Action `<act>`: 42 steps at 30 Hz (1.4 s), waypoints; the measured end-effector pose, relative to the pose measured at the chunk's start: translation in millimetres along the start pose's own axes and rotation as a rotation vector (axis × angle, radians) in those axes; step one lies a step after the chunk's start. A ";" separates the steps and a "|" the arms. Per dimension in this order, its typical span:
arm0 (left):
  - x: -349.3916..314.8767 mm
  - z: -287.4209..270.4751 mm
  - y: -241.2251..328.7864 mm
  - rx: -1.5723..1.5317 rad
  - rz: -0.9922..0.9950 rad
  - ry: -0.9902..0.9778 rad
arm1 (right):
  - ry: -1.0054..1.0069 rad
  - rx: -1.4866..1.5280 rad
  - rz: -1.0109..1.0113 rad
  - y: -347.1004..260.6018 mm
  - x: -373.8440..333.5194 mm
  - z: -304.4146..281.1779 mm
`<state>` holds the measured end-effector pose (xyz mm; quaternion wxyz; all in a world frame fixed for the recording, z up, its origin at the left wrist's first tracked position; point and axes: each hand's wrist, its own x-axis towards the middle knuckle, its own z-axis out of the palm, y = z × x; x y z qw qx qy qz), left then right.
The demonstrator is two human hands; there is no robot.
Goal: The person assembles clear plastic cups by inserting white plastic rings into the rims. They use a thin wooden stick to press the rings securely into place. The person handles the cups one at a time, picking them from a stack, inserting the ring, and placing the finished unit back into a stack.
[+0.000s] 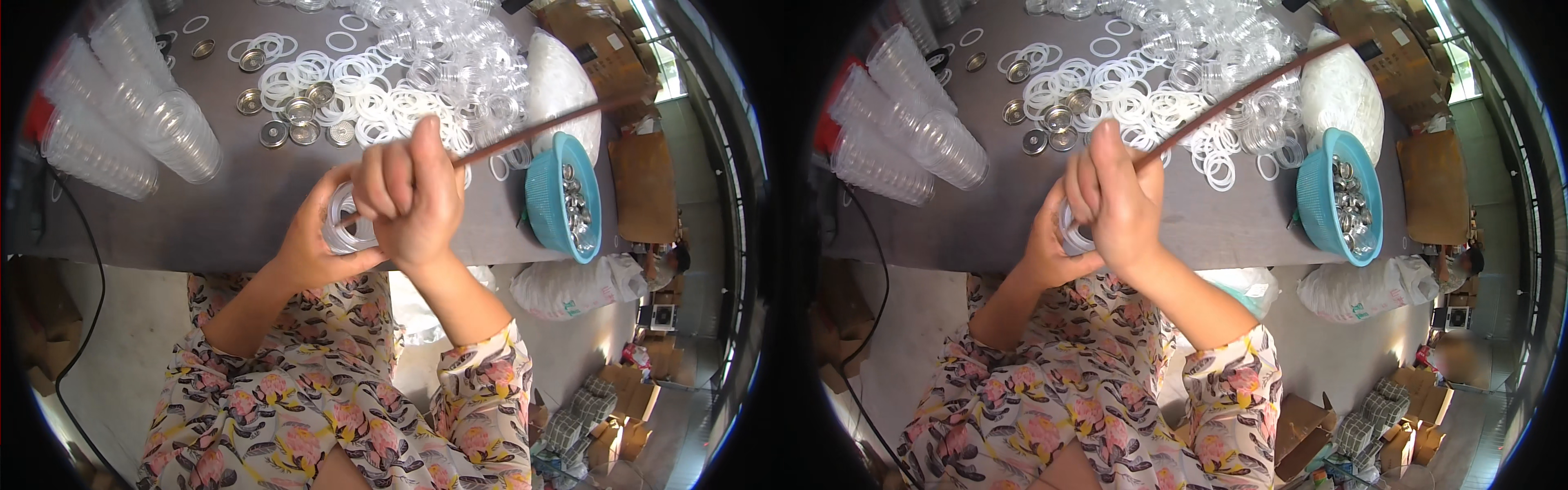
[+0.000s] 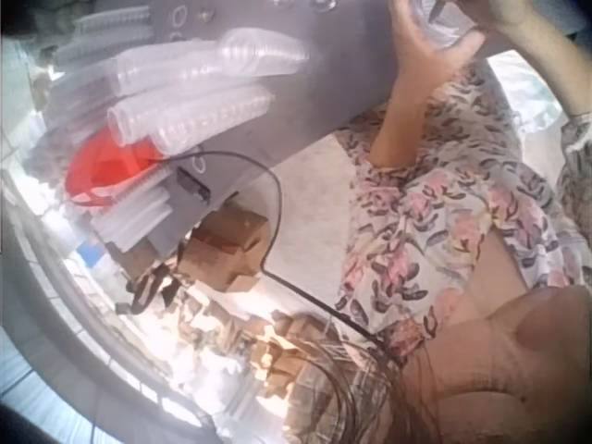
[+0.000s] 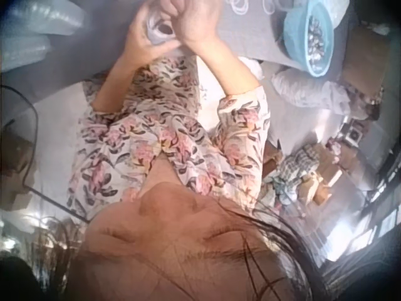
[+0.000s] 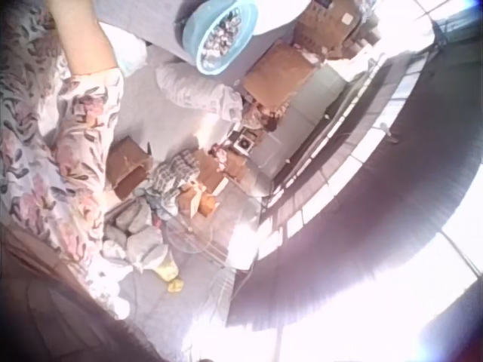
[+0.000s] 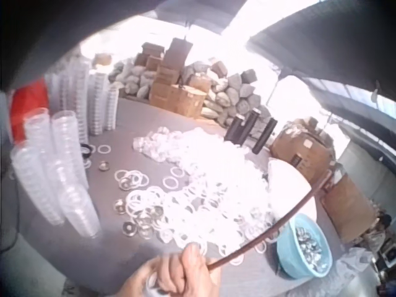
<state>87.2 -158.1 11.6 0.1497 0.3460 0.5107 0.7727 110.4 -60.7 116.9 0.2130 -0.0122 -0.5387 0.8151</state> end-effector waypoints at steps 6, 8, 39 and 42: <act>2.7 1.8 5.8 -0.064 -0.050 -0.018 | -0.106 -0.372 0.023 -17.7 22.0 -10.8; 1.5 1.2 -0.2 -0.044 -0.012 -0.012 | -0.096 -0.306 0.223 -26.9 16.2 -17.0; 1.8 -5.4 -2.3 0.098 0.017 -0.116 | -0.073 -0.699 0.185 -22.1 3.6 -3.7; 2.6 1.7 0.4 0.041 0.074 -0.084 | -0.128 -0.339 0.344 -24.5 -5.5 -12.1</act>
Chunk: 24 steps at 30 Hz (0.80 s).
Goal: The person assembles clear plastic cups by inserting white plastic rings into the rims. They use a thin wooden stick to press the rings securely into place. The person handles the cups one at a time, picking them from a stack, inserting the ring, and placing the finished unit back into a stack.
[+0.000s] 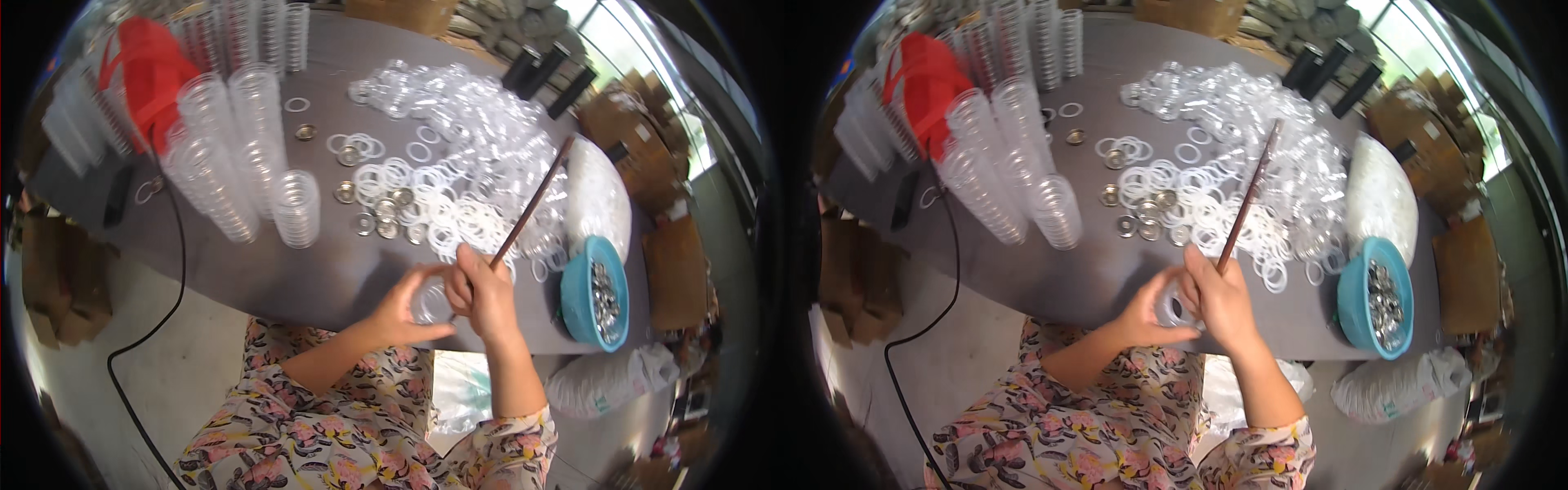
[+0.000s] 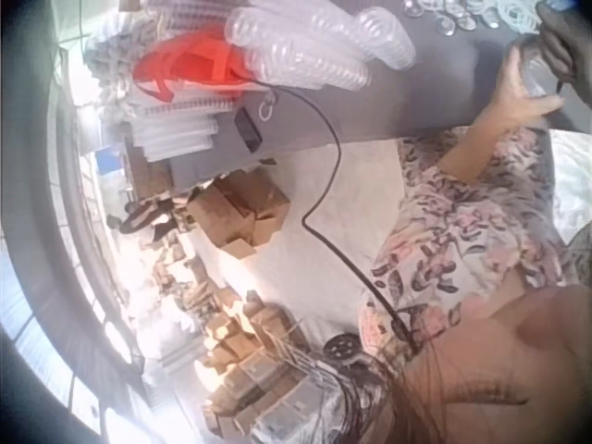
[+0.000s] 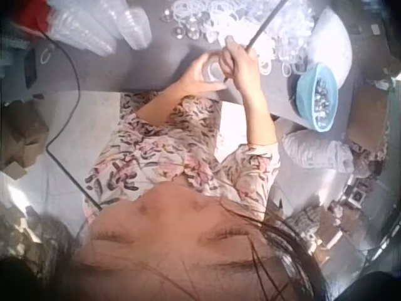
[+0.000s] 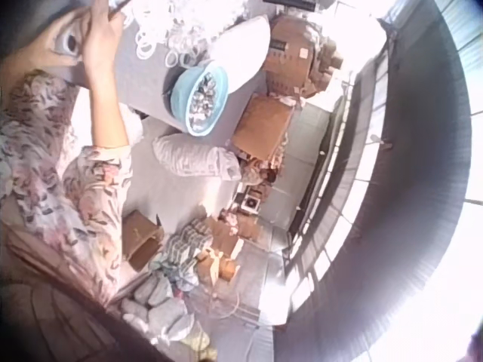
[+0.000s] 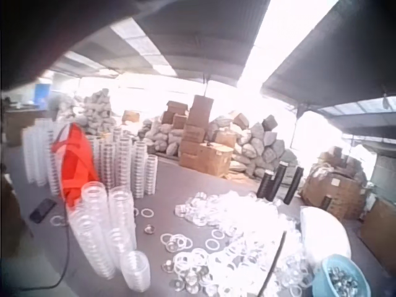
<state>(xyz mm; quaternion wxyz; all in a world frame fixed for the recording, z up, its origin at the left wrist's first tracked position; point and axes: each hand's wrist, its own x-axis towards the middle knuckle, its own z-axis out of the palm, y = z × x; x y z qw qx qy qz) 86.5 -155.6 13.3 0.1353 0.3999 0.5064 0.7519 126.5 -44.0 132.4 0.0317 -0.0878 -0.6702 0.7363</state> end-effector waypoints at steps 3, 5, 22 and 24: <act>0.2 -5.5 -7.9 -0.111 -0.067 -0.002 | 0.098 0.133 -0.197 -0.6 -12.5 -3.0; -2.3 -6.2 -11.7 -0.130 -0.073 0.007 | 0.237 -0.178 -0.361 -6.6 -36.0 1.7; -67.6 -62.8 7.6 -0.086 -0.103 0.287 | 0.456 0.262 -0.341 77.6 -38.1 12.4; -62.2 -67.3 22.8 -0.198 -0.037 0.477 | 0.421 0.578 -0.204 74.9 -23.3 31.7</act>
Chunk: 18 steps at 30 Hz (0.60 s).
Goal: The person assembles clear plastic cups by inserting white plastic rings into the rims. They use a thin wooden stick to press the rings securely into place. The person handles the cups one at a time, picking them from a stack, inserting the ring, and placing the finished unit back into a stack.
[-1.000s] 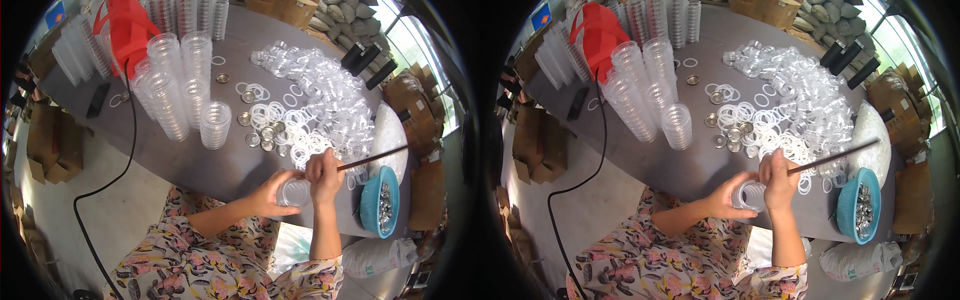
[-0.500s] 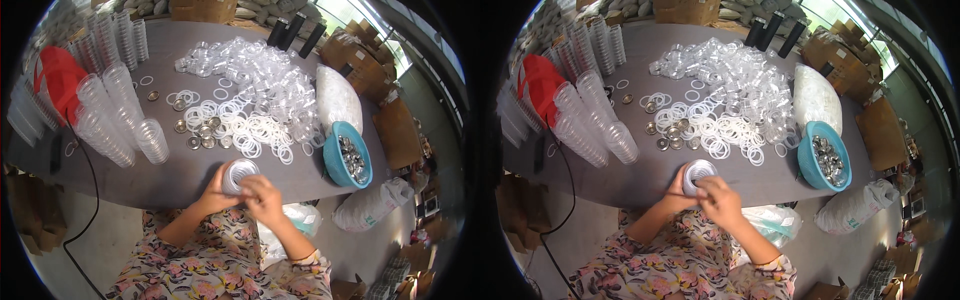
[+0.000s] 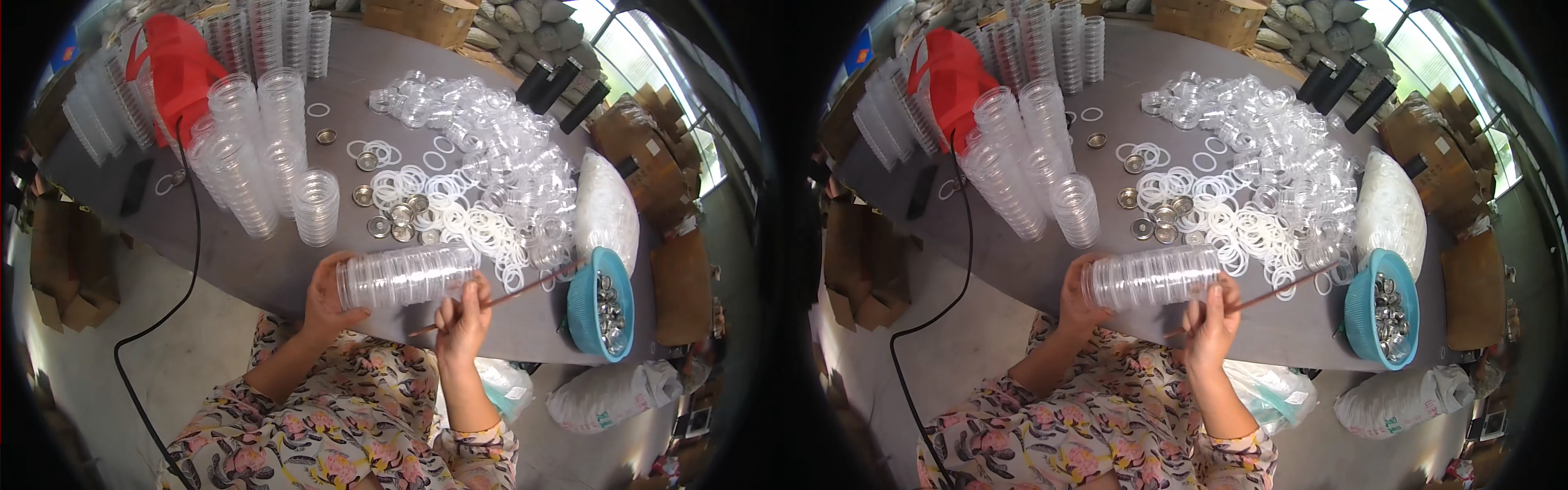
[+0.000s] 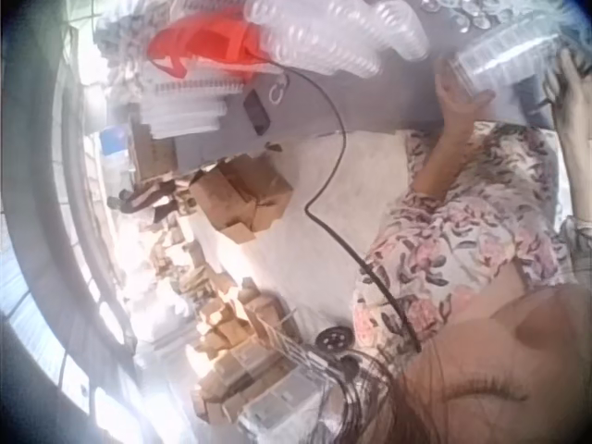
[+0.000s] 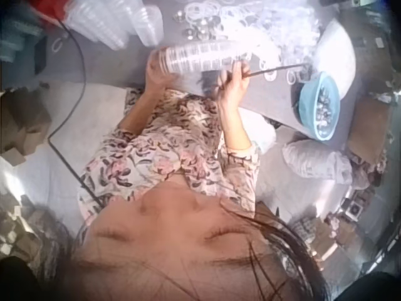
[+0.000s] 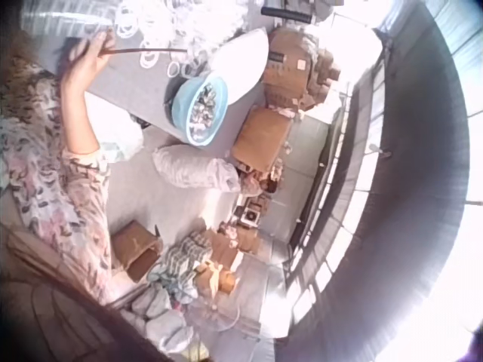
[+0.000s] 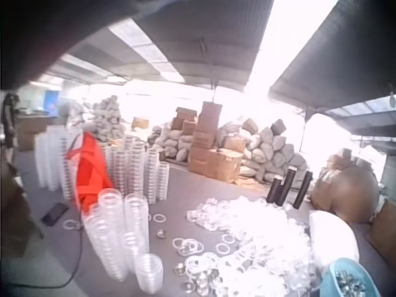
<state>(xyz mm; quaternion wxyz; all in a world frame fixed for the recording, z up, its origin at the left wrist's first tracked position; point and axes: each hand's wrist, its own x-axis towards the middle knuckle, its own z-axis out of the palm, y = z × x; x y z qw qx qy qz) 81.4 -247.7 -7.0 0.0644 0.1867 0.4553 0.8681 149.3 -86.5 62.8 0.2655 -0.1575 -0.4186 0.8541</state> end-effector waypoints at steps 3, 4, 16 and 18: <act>9.3 9.4 20.8 0.114 0.100 0.131 | 0.084 0.216 0.299 31.0 -0.2 4.9; 13.0 8.9 25.4 0.243 0.103 0.108 | 0.082 0.257 0.398 41.6 1.0 0.3; 37.3 17.6 53.7 0.946 0.156 -0.067 | -0.296 -0.728 0.721 75.2 24.3 -36.9; 39.2 19.4 53.3 0.943 0.137 -0.086 | -0.407 -1.210 0.279 68.0 28.0 -50.5</act>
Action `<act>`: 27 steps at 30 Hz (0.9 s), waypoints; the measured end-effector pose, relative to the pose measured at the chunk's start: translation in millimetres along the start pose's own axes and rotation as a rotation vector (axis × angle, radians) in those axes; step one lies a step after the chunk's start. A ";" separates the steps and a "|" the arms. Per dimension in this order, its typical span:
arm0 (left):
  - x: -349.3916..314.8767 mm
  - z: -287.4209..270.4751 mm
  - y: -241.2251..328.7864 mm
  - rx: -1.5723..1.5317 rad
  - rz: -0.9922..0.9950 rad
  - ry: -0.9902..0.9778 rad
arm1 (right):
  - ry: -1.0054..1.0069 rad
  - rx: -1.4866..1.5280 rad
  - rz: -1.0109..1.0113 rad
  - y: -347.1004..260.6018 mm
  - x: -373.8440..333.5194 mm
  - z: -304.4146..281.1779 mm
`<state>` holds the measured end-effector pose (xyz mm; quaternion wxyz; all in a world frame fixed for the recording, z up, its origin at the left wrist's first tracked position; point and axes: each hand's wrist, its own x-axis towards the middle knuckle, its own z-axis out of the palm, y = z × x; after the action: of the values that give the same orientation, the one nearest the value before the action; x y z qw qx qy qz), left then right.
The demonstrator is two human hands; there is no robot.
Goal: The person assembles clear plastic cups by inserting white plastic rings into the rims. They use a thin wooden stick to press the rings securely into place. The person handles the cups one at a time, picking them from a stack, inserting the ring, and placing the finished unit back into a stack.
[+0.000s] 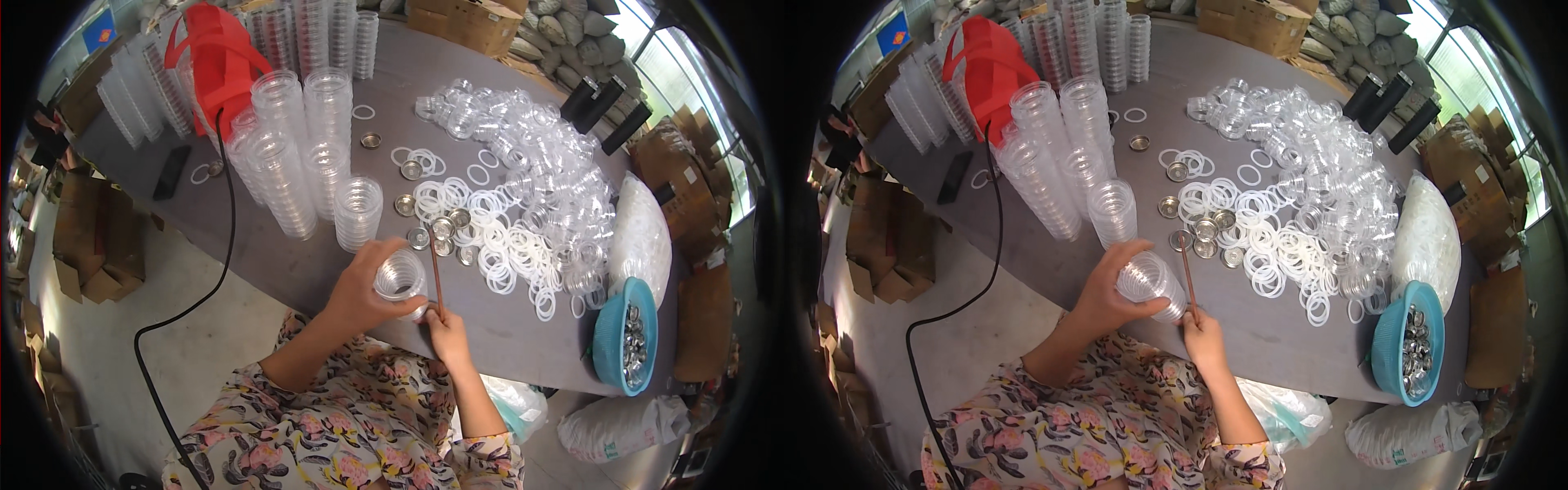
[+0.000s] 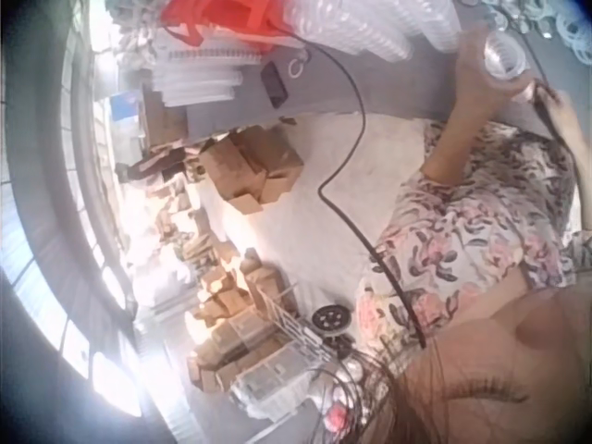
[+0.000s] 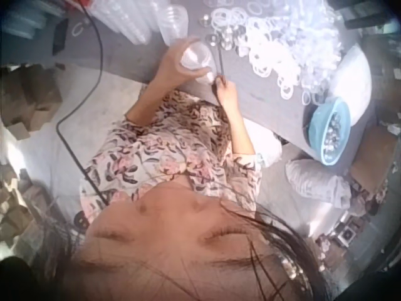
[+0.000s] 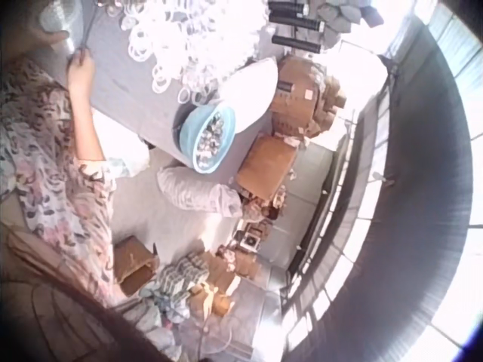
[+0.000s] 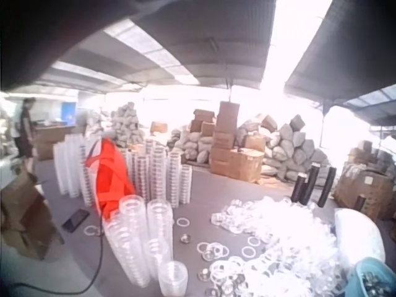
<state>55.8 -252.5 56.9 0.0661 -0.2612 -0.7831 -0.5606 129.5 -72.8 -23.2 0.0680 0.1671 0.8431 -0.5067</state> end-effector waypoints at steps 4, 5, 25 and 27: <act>-2.1 17.2 12.7 0.073 0.115 -0.115 | 0.219 0.240 -0.317 -9.1 -2.0 -10.8; -1.9 22.2 12.9 0.053 0.109 -0.108 | 0.219 0.305 -0.378 -24.4 -8.9 -13.6; 23.2 -23.6 -12.3 0.174 0.169 0.193 | 0.273 0.113 -0.917 -183.4 -1.6 -28.1; 48.2 -33.4 -7.4 0.202 0.238 0.307 | 0.287 0.044 -0.982 -209.0 22.5 -29.9</act>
<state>4.7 -268.5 81.8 0.2761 -0.2555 -0.7797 -0.5005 36.8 -131.8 158.5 -0.2983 -0.1795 0.8120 -0.4685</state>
